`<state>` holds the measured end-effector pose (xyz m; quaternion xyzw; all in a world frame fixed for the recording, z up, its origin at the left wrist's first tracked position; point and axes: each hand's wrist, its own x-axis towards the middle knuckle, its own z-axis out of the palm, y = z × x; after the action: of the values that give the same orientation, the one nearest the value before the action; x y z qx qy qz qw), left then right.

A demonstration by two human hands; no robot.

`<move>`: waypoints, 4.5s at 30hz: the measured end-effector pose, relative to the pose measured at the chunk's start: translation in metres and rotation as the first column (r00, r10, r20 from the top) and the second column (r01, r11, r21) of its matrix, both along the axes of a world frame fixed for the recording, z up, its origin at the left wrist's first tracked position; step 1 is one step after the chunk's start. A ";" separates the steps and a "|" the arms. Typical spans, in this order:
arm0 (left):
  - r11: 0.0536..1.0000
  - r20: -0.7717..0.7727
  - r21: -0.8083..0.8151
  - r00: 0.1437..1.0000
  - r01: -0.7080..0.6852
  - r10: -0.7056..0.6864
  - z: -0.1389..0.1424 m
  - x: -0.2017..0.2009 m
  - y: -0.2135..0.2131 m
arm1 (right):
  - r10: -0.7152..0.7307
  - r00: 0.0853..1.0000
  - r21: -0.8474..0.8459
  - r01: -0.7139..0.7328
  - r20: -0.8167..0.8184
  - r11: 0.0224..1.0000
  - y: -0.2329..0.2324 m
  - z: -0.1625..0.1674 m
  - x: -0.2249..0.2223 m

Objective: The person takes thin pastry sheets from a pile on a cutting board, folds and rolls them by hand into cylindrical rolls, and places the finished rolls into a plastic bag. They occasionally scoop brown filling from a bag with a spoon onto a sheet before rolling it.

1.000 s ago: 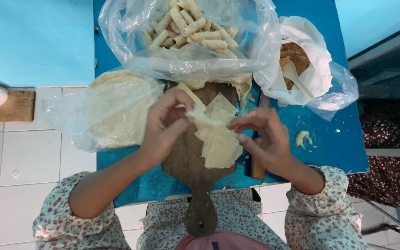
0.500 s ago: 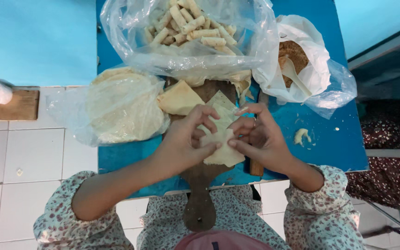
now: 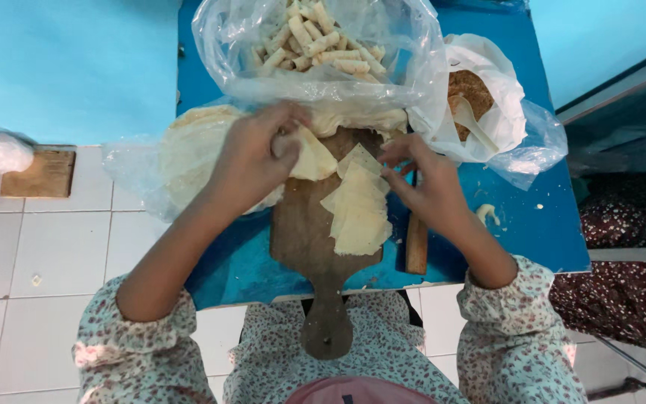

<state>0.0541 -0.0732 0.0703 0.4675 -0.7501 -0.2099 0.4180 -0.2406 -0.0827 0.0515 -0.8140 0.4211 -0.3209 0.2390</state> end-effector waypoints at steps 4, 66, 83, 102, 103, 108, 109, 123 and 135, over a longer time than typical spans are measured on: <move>0.866 0.540 -0.367 0.680 -0.341 0.496 -0.008 -0.016 0.013 | 0.045 0.994 -0.063 -0.051 -0.095 0.997 -0.012 -0.003 0.010; 0.999 0.425 -0.036 0.905 0.020 -0.002 -0.051 -0.068 0.032 | 0.018 0.994 0.167 -0.036 0.107 0.985 -0.056 -0.034 0.012; 0.947 0.043 0.227 0.970 0.225 -0.241 -0.045 -0.067 0.032 | 0.159 0.984 0.158 -0.170 0.085 0.973 -0.049 -0.022 0.013; 0.703 -0.218 0.063 0.698 0.708 -0.683 -0.038 -0.077 0.068 | 0.239 0.954 0.378 -0.291 0.179 0.879 -0.035 -0.001 0.008; 0.690 -0.228 0.081 0.687 0.720 -0.690 -0.039 -0.077 0.067 | 0.219 0.970 0.342 -0.242 0.104 0.908 -0.042 -0.007 0.014; 0.699 -0.228 0.103 0.700 0.708 -0.676 -0.045 -0.075 0.060 | 0.132 0.991 0.180 -0.128 -0.008 0.975 -0.052 -0.023 0.023; 0.700 -0.222 0.109 0.704 0.706 -0.675 -0.047 -0.074 0.059 | 0.118 0.993 0.131 -0.115 -0.021 0.985 -0.052 -0.025 0.024; 0.837 -0.322 0.216 0.846 0.503 -0.425 -0.045 -0.071 0.048 | 0.027 0.997 0.224 -0.011 -0.067 0.974 -0.042 -0.003 0.004; 0.917 -0.407 0.257 0.895 0.306 -0.184 -0.049 -0.067 0.011 | 0.342 0.939 0.492 -0.311 0.028 0.813 -0.029 0.014 0.002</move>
<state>-0.0128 -0.0624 0.0209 0.3796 -0.6667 -0.4634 0.4435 -0.2385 -0.1114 0.0651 -0.7964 0.3495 -0.1328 0.4753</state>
